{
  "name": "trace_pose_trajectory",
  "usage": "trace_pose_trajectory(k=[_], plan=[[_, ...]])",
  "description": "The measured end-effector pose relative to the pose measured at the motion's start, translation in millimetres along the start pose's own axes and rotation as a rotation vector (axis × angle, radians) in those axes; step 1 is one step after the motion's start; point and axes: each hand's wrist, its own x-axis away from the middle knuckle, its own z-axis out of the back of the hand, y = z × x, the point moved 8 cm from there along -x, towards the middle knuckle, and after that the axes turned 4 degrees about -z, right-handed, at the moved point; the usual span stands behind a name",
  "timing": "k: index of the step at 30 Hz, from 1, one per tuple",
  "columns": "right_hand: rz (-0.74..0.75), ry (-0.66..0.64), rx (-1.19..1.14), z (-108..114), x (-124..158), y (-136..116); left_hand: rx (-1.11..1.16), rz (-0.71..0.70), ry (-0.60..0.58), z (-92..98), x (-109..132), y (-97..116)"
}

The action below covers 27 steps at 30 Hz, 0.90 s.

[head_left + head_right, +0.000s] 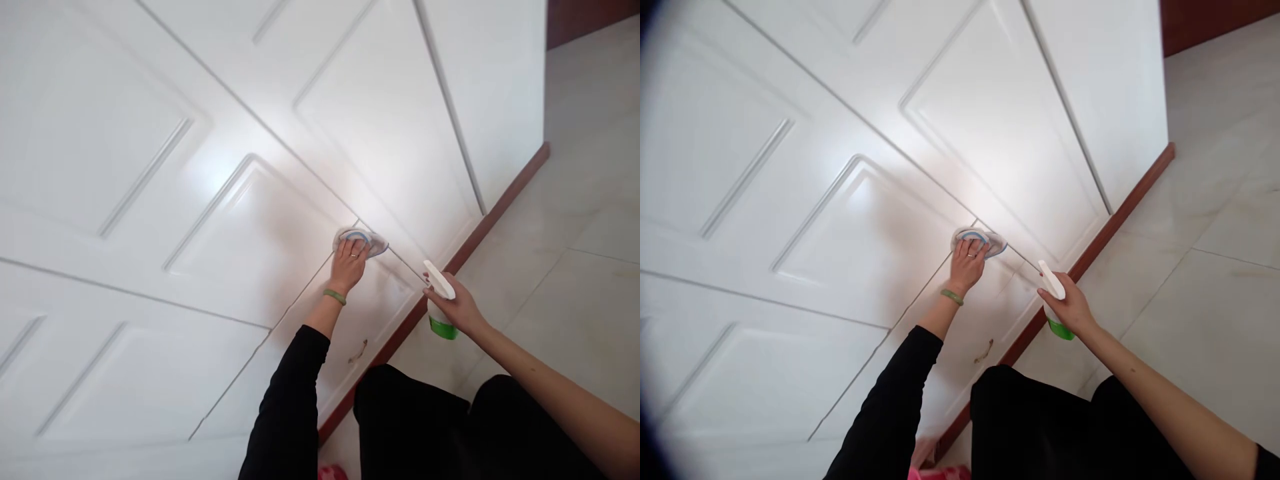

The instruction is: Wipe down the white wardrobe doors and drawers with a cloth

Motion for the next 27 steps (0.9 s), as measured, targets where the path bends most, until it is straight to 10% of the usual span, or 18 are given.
trace_pose_trajectory(k=[8,14,20,27], plan=[[-0.073,0.185,0.234,69,24,8,0.119,0.005,0.199,-9.1,-62,11],[-0.108,0.226,0.443,110,17,-26,0.375,0.041,0.395,-22.3,-55,8],[-0.22,0.168,0.442,105,-16,-47,0.595,0.033,0.384,-23.7,-46,9],[-0.016,0.276,0.341,115,-85,-212,0.768,0.058,0.378,-25.3,-42,18]])
